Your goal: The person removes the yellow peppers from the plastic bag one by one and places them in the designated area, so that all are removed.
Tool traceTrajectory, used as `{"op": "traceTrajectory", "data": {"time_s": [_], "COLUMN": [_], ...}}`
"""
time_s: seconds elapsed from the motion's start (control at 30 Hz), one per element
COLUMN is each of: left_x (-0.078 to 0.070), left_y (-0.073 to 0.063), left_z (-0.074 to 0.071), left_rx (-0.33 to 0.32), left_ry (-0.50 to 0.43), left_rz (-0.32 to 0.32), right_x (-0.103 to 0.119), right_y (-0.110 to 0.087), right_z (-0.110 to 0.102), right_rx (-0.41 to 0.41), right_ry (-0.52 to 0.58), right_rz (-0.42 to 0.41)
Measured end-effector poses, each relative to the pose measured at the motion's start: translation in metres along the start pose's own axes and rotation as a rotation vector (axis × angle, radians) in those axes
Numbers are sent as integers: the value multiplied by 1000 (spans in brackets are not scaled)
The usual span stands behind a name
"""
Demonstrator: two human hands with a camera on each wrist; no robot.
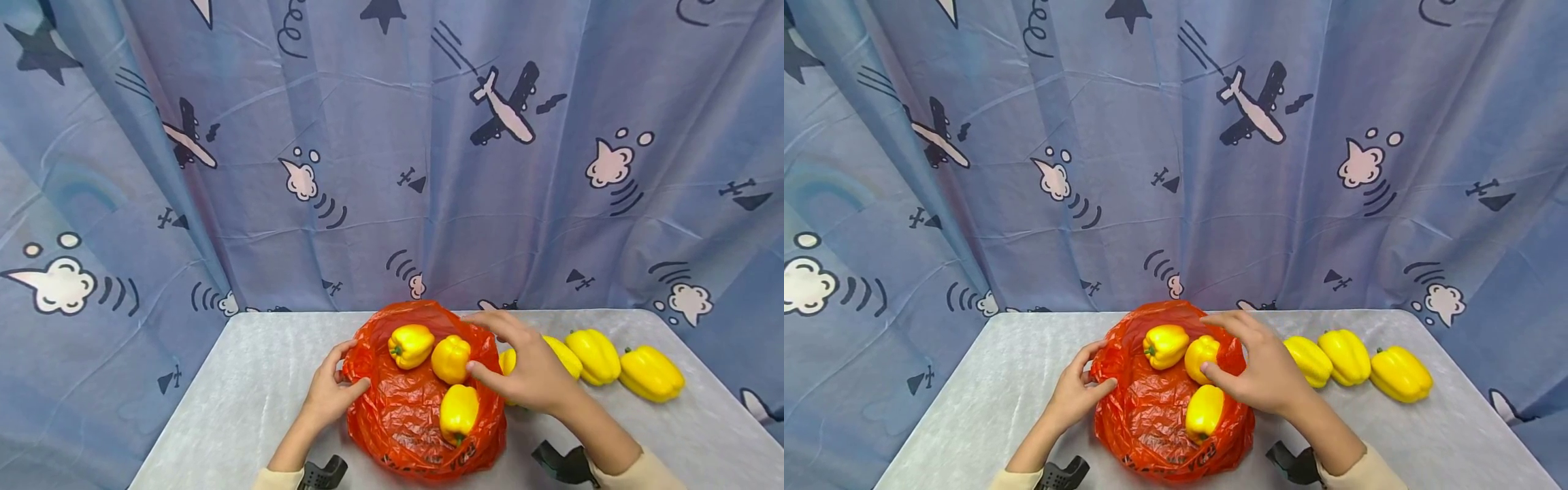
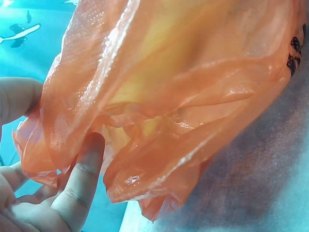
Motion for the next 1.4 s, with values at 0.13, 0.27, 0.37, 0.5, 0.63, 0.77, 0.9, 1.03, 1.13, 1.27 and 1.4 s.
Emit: {"op": "traceTrajectory", "data": {"time_s": [0.13, 0.27, 0.37, 0.5, 0.63, 0.77, 0.9, 1.03, 1.13, 1.27, 1.4], "left_x": [-3, -4, -1, -1, 0, 0, 0, 0, 0, -1, -2], "left_y": [0, -1, 0, 0, 0, 0, 0, 1, 1, 0, -1], "left_z": [1, 0, 0, 0, 0, -1, -1, 0, 0, -1, -1], "left_rx": [0, 11, 24, 37, 36, 35, 40, 42, 42, 41, 44], "left_ry": [17, 16, 19, 31, 38, 43, 41, 33, 27, 33, 32], "left_rz": [-10, -4, 8, 15, 12, 12, 30, 34, 36, 38, 21], "right_x": [4, 6, 8, 8, 4, -2, -9, -15, -18, -22, -25], "right_y": [5, 8, 10, 11, 13, 13, 11, 8, 6, 4, 1], "right_z": [12, 24, 33, 43, 52, 61, 68, 73, 76, 80, 83], "right_rx": [57, 114, 155, 216, 297, 378, 433, 458, 456, 454, 451], "right_ry": [10, 31, 39, 43, 40, -16, -109, -157, -181, -210, -225], "right_rz": [-3, -2, 6, 22, 58, 86, 97, 115, 133, 162, 165]}}
Point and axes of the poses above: each hand's wrist, its own y-axis towards the middle knuckle, its own z-axis out of the palm, x = y × z, the point moved 3 cm from there along y, towards the middle knuckle, and after that the axes turned 14 degrees about x, right-handed, at the moved point
